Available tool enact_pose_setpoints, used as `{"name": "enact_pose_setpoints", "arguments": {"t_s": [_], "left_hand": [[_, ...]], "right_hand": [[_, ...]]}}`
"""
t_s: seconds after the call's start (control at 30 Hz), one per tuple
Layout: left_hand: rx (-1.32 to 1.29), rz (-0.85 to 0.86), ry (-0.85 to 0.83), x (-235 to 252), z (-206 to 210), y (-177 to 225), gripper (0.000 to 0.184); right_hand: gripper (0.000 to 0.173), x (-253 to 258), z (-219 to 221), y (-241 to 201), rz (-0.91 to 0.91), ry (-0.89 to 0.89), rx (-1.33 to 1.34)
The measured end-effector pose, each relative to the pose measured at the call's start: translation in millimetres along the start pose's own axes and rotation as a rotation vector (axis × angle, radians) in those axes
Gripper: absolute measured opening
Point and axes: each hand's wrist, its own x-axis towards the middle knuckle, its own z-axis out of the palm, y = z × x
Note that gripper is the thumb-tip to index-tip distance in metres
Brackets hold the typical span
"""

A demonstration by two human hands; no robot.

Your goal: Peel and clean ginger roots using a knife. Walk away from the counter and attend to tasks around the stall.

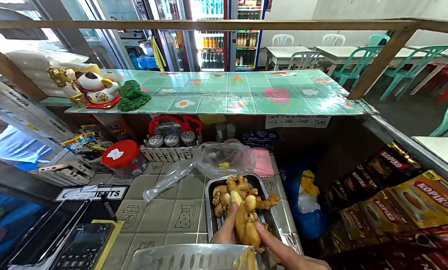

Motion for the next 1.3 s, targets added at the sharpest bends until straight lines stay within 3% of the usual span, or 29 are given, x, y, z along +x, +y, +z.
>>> {"name": "enact_pose_setpoints", "arguments": {"t_s": [0.37,0.53,0.67,0.77,1.0,1.17,1.3], "left_hand": [[-0.027,-0.005,-0.018,2,-5,-4,0.045],[0.138,0.044,0.016,2,-1,1,0.047],[0.144,0.088,-0.039,8,-5,2,0.047],[0.065,0.036,-0.075,8,-10,0,0.048],[0.188,0.027,-0.126,6,-9,8,0.047],[0.05,-0.093,-0.23,11,-16,5,0.046],[0.146,-0.129,-0.275,9,-21,3,0.046]], "right_hand": [[0.059,0,-3,-2,-0.075,0.049,-0.062],[0.077,-1,-5,-3,0.009,-0.031,0.099],[0.078,-1,-1,-4,-0.016,-0.014,0.146],[0.075,0,0,-3,-0.026,-0.015,0.13],[0.069,-2,-5,-3,-0.055,-0.036,0.142],[0.063,-2,-8,-2,-0.078,-0.016,0.075],[0.055,-3,-13,1,-0.083,-0.031,0.114]]}}
